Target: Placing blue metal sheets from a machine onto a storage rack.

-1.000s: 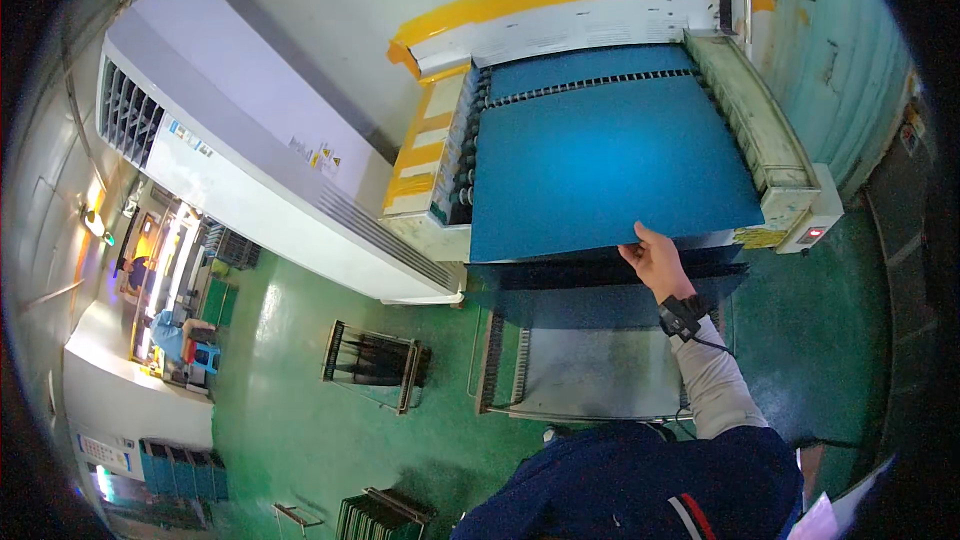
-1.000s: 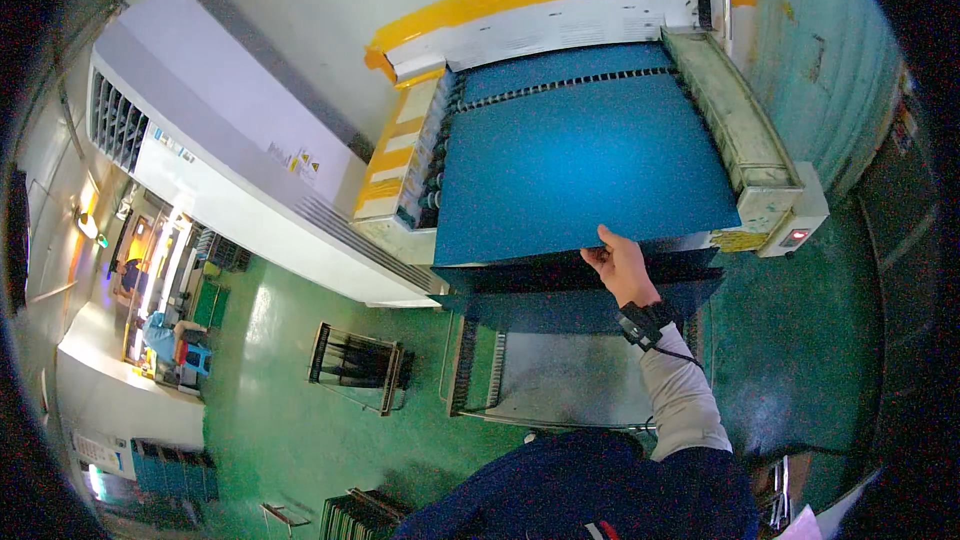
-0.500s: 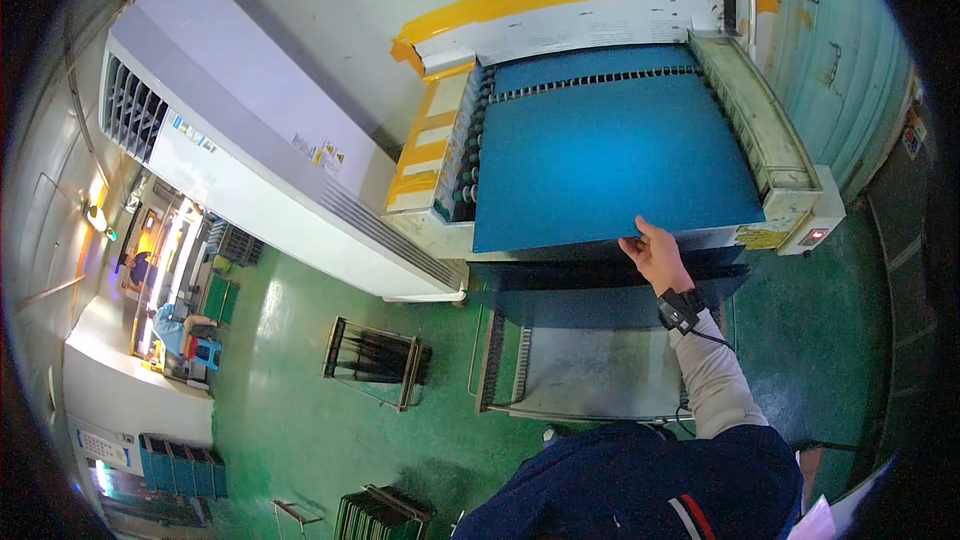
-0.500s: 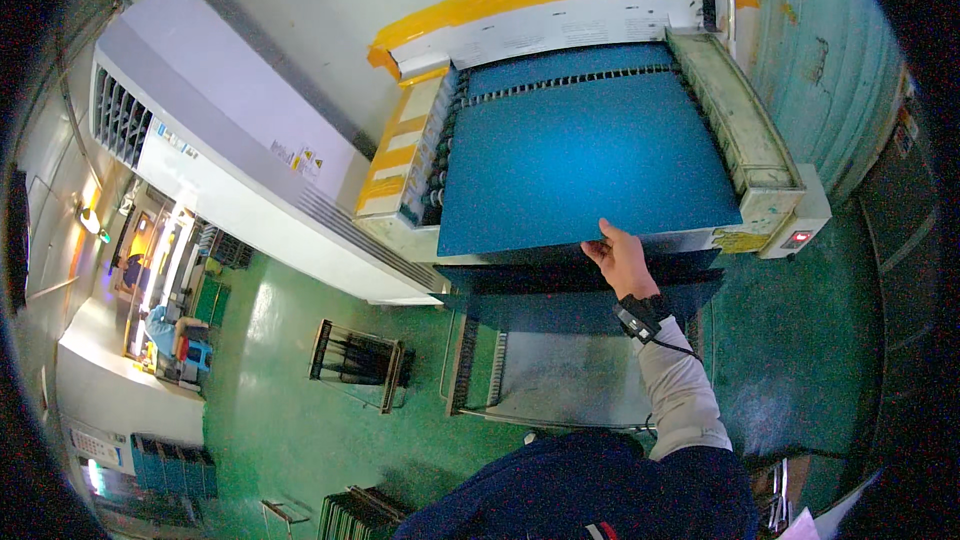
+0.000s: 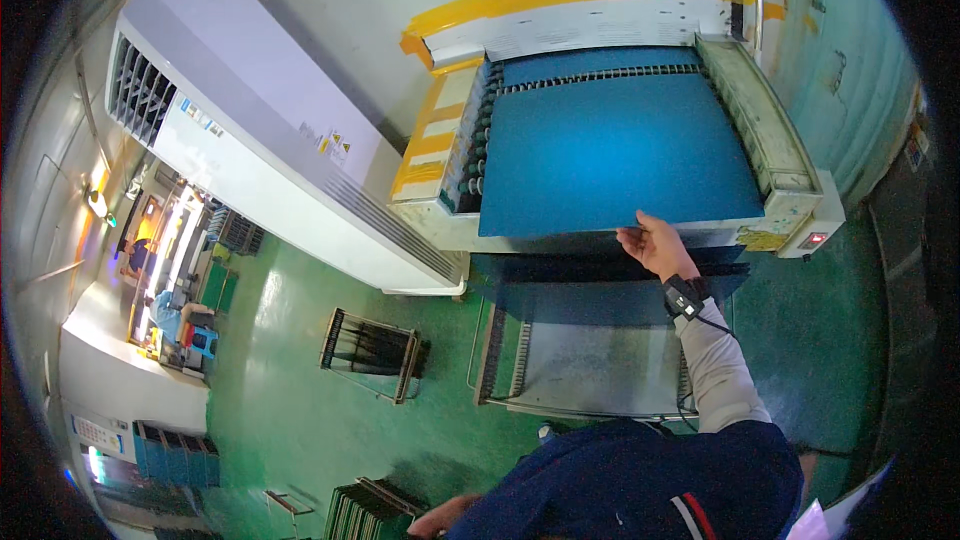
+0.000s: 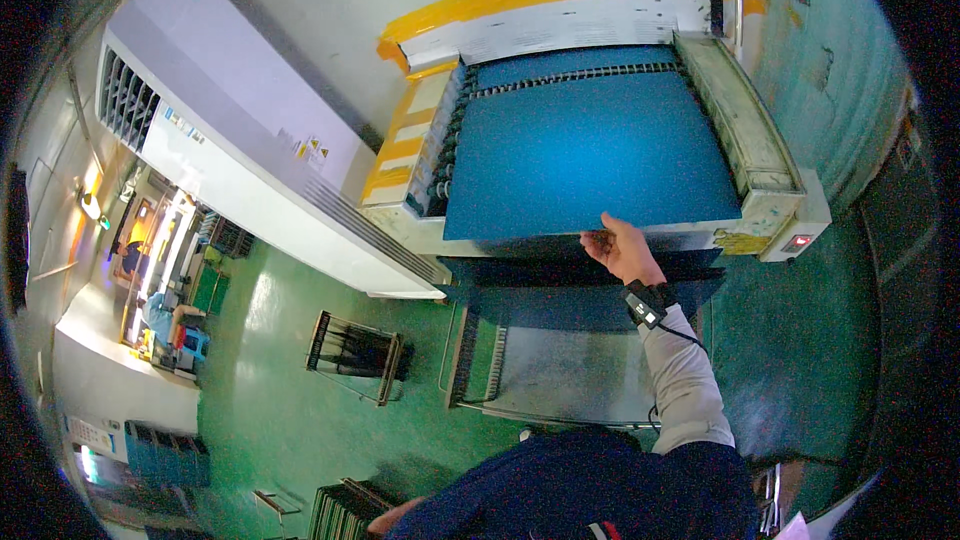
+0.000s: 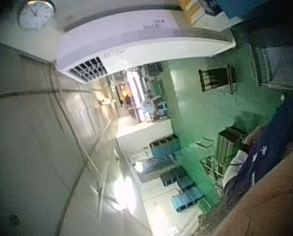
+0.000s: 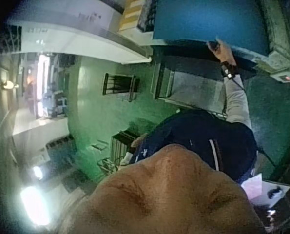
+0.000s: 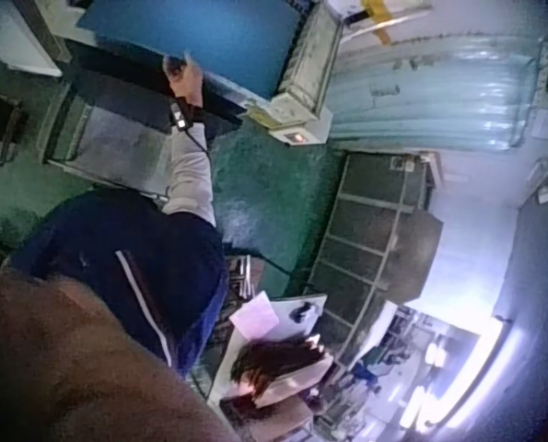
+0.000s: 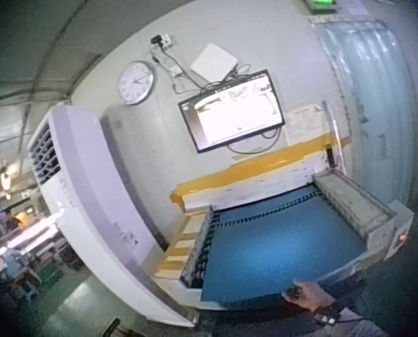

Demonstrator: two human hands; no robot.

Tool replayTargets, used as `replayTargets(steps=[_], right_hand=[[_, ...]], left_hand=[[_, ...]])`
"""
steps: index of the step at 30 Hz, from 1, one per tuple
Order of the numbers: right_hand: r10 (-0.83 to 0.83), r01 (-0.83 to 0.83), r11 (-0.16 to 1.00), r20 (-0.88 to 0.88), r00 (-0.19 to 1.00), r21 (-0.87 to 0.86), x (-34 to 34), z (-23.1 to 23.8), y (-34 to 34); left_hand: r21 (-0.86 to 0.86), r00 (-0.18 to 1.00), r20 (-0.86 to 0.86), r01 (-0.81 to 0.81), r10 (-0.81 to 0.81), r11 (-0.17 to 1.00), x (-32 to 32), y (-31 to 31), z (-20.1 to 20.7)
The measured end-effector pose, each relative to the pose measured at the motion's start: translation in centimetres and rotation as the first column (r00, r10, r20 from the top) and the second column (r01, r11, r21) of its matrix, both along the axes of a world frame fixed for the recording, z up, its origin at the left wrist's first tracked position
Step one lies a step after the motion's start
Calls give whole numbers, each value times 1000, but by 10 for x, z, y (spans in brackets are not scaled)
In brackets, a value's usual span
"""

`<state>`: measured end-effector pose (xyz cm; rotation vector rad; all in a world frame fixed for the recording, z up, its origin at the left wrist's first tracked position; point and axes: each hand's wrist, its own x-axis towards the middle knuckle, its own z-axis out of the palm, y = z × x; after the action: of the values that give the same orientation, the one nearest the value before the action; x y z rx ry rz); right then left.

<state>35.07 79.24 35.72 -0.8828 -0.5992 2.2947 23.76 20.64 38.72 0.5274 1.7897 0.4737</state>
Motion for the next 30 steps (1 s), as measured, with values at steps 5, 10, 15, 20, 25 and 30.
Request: replayTargets(steps=[5, 10, 15, 20, 25, 30], right_hand=[[215, -229, 953, 92, 972, 197, 3, 6, -11], [-54, -298, 695, 459, 887, 655, 2, 11, -48], [-404, -483, 171, 509, 760, 859, 14, 5, -88], [-522, -747, -74, 613, 594, 661, 23, -9, -111], [-515, -951, -28, 811, 278, 309, 15, -9, -114], [-567, -918, -95, 737, 367, 384, 3, -15, -104]], left_hand=[[199, 917, 296, -333, 268, 922, -38, -2, -105], [224, 634, 402, -767, 661, 601, -38, 74, -146], [54, 645, 487, -696, 589, 716, -4, 87, -170], [116, 505, 623, -814, 597, 569, -14, 16, -236], [-126, 347, 411, -894, 843, 429, -15, -48, -275], [-55, 341, 432, -914, 835, 402, 5, -80, -281]])
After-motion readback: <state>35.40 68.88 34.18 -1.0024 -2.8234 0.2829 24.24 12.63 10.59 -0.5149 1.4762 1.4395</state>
